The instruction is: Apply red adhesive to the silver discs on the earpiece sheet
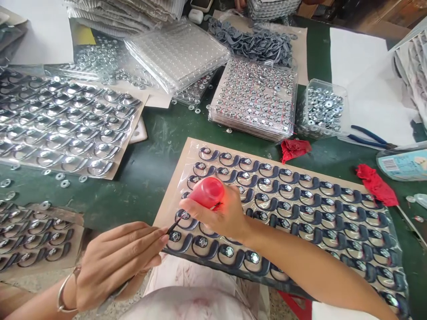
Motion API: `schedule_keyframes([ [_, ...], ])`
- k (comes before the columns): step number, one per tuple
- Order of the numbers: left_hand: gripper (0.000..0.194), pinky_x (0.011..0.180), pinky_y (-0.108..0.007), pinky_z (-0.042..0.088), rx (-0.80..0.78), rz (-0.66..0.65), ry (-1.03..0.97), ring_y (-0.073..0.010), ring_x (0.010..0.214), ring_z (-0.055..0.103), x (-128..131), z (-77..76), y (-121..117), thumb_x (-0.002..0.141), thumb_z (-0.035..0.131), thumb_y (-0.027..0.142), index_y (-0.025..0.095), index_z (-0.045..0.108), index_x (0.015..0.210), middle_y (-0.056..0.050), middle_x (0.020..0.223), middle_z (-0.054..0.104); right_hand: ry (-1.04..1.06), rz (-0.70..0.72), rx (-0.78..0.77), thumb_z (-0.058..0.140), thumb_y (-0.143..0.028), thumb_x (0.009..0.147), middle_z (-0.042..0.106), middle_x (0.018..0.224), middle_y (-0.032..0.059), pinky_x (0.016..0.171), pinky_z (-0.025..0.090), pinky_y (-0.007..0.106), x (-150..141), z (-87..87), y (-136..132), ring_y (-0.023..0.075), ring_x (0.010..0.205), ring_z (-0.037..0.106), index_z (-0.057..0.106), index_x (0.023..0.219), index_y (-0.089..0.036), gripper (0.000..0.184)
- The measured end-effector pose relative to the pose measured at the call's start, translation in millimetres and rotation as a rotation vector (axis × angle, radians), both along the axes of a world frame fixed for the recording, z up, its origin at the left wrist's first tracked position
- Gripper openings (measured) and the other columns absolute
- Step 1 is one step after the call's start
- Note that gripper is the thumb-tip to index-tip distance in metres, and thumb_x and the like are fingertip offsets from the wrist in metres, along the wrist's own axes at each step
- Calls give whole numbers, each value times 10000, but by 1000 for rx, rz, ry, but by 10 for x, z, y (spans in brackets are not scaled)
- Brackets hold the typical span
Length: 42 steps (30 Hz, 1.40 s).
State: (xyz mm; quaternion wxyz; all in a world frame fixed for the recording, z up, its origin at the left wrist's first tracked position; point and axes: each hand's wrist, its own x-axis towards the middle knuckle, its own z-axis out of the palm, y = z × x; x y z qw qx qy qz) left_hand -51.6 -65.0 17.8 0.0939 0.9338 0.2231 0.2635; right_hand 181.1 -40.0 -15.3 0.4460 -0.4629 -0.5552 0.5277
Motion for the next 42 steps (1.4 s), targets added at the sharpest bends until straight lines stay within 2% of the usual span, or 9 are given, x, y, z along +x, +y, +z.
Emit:
schedule_keyframes([
  [6,155,753,-276,608,170,49,-23,-171,903,712,38,-150,-113,923,584,192,103,709,940,-66,933,751,-98,33,72,723,-384,801,703,694,23,648,598,300,-25,-66,-8,161,640,685,625,921,-200,241],
  [10,152,774,-303,596,182,47,-1,-199,949,700,44,-214,-175,903,607,173,76,711,957,-90,950,744,-167,37,130,722,-431,795,706,696,32,641,592,292,-34,-44,3,166,647,687,635,914,-196,278],
  [17,138,819,-312,575,155,69,-16,-193,960,689,51,-165,-183,884,624,155,76,713,955,-87,938,741,-253,-1,312,661,-308,855,730,715,2,647,578,282,-21,-14,25,145,654,691,661,888,-230,84],
  [27,159,806,-328,577,95,45,-30,-206,982,689,28,-176,-151,875,639,140,47,703,987,-108,941,742,-197,-58,219,672,-290,823,693,622,-8,564,567,263,-8,26,23,142,569,667,658,895,-209,109],
  [34,160,812,-318,581,84,55,-32,-199,977,690,19,-146,-163,883,620,140,60,702,995,-96,944,740,-250,-31,278,657,-305,850,708,660,-2,551,561,258,-3,-11,38,141,596,670,660,878,-222,88],
  [39,165,808,-310,585,60,45,-18,-199,957,692,20,-128,-145,877,614,136,71,698,1003,-90,960,734,-302,-6,307,640,-324,865,701,664,7,591,559,277,2,35,44,138,613,658,684,736,-218,172],
  [42,159,802,-319,584,42,45,-22,-200,932,695,32,-107,-117,870,611,123,64,697,990,-93,938,734,-290,8,257,626,-311,868,676,618,5,575,549,274,4,53,42,128,575,634,678,696,-208,207],
])
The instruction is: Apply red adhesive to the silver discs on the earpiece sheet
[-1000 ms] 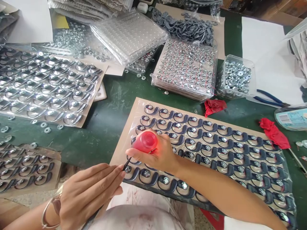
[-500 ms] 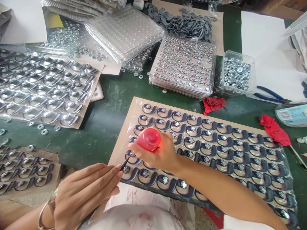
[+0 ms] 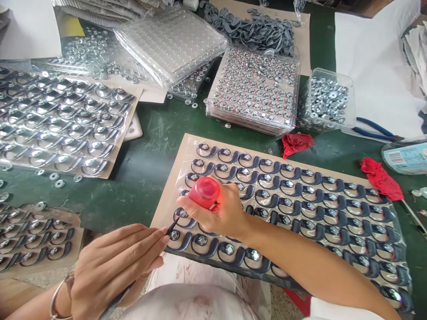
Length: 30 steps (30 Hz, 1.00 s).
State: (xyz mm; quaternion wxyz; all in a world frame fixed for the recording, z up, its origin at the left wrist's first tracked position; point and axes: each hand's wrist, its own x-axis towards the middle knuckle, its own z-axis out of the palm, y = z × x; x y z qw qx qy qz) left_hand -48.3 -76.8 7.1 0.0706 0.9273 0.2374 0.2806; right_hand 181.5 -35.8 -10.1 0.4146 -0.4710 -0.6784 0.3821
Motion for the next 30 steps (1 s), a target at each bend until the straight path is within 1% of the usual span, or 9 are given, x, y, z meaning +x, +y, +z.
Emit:
schedule_keyframes([
  [7,155,735,-331,586,-117,-33,8,-191,840,709,14,122,120,837,578,52,46,683,951,-104,869,739,72,-31,-75,654,-301,828,643,570,9,514,532,274,-6,-11,-22,135,523,610,664,737,-188,146],
  [10,176,702,-328,583,-173,-14,-60,-188,798,709,18,128,171,819,550,32,56,668,946,-103,847,735,66,-15,-75,649,-297,835,650,577,17,526,537,279,0,-26,-33,140,530,619,662,733,-182,154],
  [13,193,669,-299,574,-240,19,-127,-164,759,703,40,123,220,817,534,29,92,655,954,-72,830,734,55,19,-62,644,-303,849,672,604,14,546,544,275,6,-43,-41,140,552,635,666,790,-184,135],
  [16,229,639,-281,556,-308,62,-215,-144,717,689,64,124,266,812,528,11,120,651,972,-46,820,733,32,49,0,640,-300,864,694,640,5,570,549,259,6,-56,-40,132,581,655,655,806,-189,126],
  [20,231,624,-286,539,-390,134,-292,-135,672,662,67,112,298,808,535,-11,139,657,934,-32,803,729,25,47,91,668,-303,854,707,694,1,604,557,236,-11,-76,-41,121,626,678,651,780,-194,132],
  [22,241,623,-288,533,-424,159,-310,-134,674,657,56,90,298,818,520,-14,154,657,923,-24,807,728,29,51,141,704,-318,827,719,748,2,621,566,230,-21,-83,-47,123,666,690,657,823,-202,126],
  [25,258,619,-277,525,-443,176,-330,-130,685,657,44,46,291,828,520,-10,174,654,949,-12,826,729,50,57,201,767,-352,763,725,772,0,598,570,228,-16,-58,-47,127,657,686,650,865,-213,209],
  [27,271,620,-268,524,-437,188,-335,-124,694,659,43,26,283,829,525,-13,180,650,973,-8,841,731,111,60,139,758,-376,770,715,728,-3,579,567,239,14,0,-25,125,612,671,642,835,-213,210],
  [30,262,627,-269,537,-371,158,-318,-126,700,671,23,38,229,836,523,-4,167,645,994,-15,830,730,175,94,-85,710,-444,809,690,679,3,563,558,265,83,138,24,134,592,658,641,788,-202,253],
])
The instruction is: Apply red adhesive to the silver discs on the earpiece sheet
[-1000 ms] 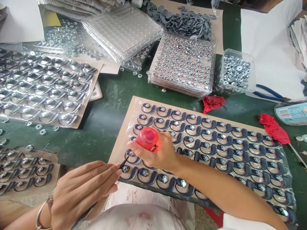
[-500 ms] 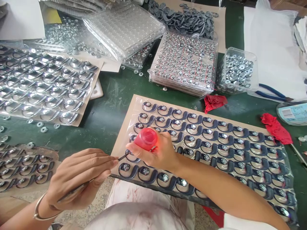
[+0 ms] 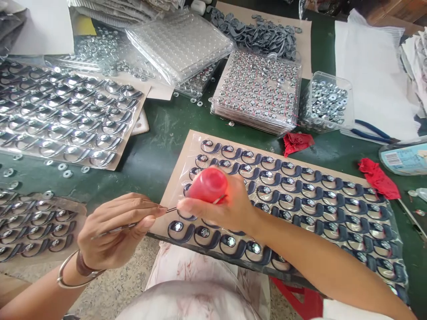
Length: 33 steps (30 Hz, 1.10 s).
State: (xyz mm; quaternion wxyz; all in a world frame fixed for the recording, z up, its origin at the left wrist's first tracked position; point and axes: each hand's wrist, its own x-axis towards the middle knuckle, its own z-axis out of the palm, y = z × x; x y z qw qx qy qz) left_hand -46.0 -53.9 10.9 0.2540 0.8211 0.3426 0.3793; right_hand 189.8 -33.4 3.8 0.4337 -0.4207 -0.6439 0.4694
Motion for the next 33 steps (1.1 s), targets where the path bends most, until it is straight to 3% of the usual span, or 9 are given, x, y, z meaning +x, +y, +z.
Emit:
schedule_keyframes([
  [4,235,709,-307,584,182,-134,145,-168,815,709,-123,63,-226,858,527,63,122,639,1056,-59,889,740,-60,15,-134,724,-431,804,684,682,10,558,549,286,-1,120,-65,144,595,650,647,758,-196,252],
  [9,211,861,-319,591,254,-195,359,-198,987,695,-272,43,-549,908,553,143,66,652,1078,-105,987,736,-30,-57,-126,677,-368,851,673,614,-8,559,561,290,-204,-43,-349,142,559,649,634,874,-202,173],
  [14,188,834,-305,605,362,-158,291,-191,914,711,-229,-16,-607,909,563,162,56,687,1003,-101,921,743,4,-16,-111,708,-309,804,701,632,-1,634,584,311,-292,-207,-438,159,598,679,630,901,-200,166],
  [19,157,829,-299,608,335,-158,359,-182,886,713,-187,43,-605,908,580,180,96,695,974,-81,915,746,18,1,-129,739,-302,782,715,665,12,592,581,274,-289,-186,-413,157,611,686,634,907,-205,190],
  [23,163,837,-298,602,300,-148,341,-180,885,713,-183,83,-604,913,570,175,85,693,969,-84,900,743,-10,-15,-43,746,-361,771,705,669,14,595,584,260,-300,-150,-393,153,620,680,639,828,-204,198],
  [26,158,842,-309,602,296,-147,337,-185,881,716,-178,78,-593,903,572,153,69,696,954,-93,881,743,-73,-49,104,727,-366,787,711,718,22,592,574,244,-298,-152,-384,134,614,675,646,789,-194,190],
  [29,161,824,-316,610,308,-156,324,-193,880,717,-191,29,-603,894,585,156,62,691,969,-97,875,741,-140,-84,221,695,-344,823,715,739,22,592,566,246,-282,-172,-387,131,636,677,664,785,-200,153],
  [33,180,824,-325,621,303,-119,280,-198,904,713,-227,-65,-642,890,588,166,108,677,1035,-71,910,743,-200,-79,244,644,-309,873,717,729,0,634,572,268,-250,-197,-400,131,669,672,684,802,-240,106],
])
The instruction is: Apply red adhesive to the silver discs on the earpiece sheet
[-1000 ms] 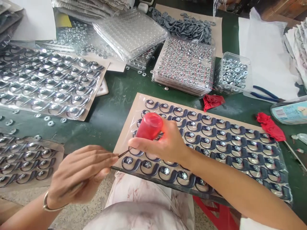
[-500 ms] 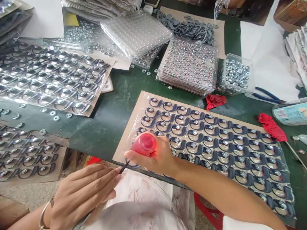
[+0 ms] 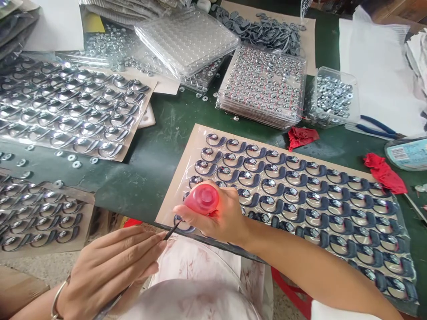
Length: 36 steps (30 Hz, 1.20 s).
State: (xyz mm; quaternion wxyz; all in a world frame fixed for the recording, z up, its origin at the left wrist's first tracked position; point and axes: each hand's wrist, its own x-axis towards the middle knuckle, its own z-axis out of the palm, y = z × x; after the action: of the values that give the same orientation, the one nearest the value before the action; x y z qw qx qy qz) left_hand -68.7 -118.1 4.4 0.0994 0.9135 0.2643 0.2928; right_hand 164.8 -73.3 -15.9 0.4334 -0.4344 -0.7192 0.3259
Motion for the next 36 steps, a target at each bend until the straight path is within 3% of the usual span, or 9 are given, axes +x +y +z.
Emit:
schedule_keyframes([
  [3,177,825,-322,622,-5,1,7,-199,903,715,-1,-4,5,884,594,162,117,677,1033,-69,903,743,-20,6,17,644,-299,873,720,740,-3,639,567,267,16,-5,0,131,689,672,699,791,-251,110],
  [9,156,774,-313,626,-21,-21,75,-191,852,723,56,141,75,897,559,153,93,678,979,-82,846,743,58,-27,-60,666,-313,846,706,695,14,591,564,256,21,8,-8,130,627,660,690,808,-207,115],
  [17,165,779,-317,619,1,10,7,-185,859,718,32,51,28,898,555,153,93,672,997,-84,854,744,-3,-14,-5,656,-307,860,711,703,11,626,565,282,26,5,0,139,666,662,714,752,-235,142],
  [22,185,801,-320,611,-72,-28,74,-187,885,715,24,138,85,863,575,109,87,656,1027,-88,903,743,-23,9,-30,652,-256,855,720,713,5,608,562,290,47,26,-20,143,653,659,690,758,-244,105],
  [29,160,709,-306,593,-137,-33,-48,-173,782,706,58,151,196,828,562,85,91,661,953,-81,833,731,41,36,-60,631,-287,876,706,660,3,527,556,258,57,-12,-26,131,587,658,679,924,-210,104],
  [36,193,660,-276,555,-246,14,-175,-143,717,688,90,152,268,797,560,27,104,665,940,-57,826,727,-14,60,-24,610,-258,891,708,655,-17,601,570,262,43,-15,-42,116,587,660,648,834,-219,80],
])
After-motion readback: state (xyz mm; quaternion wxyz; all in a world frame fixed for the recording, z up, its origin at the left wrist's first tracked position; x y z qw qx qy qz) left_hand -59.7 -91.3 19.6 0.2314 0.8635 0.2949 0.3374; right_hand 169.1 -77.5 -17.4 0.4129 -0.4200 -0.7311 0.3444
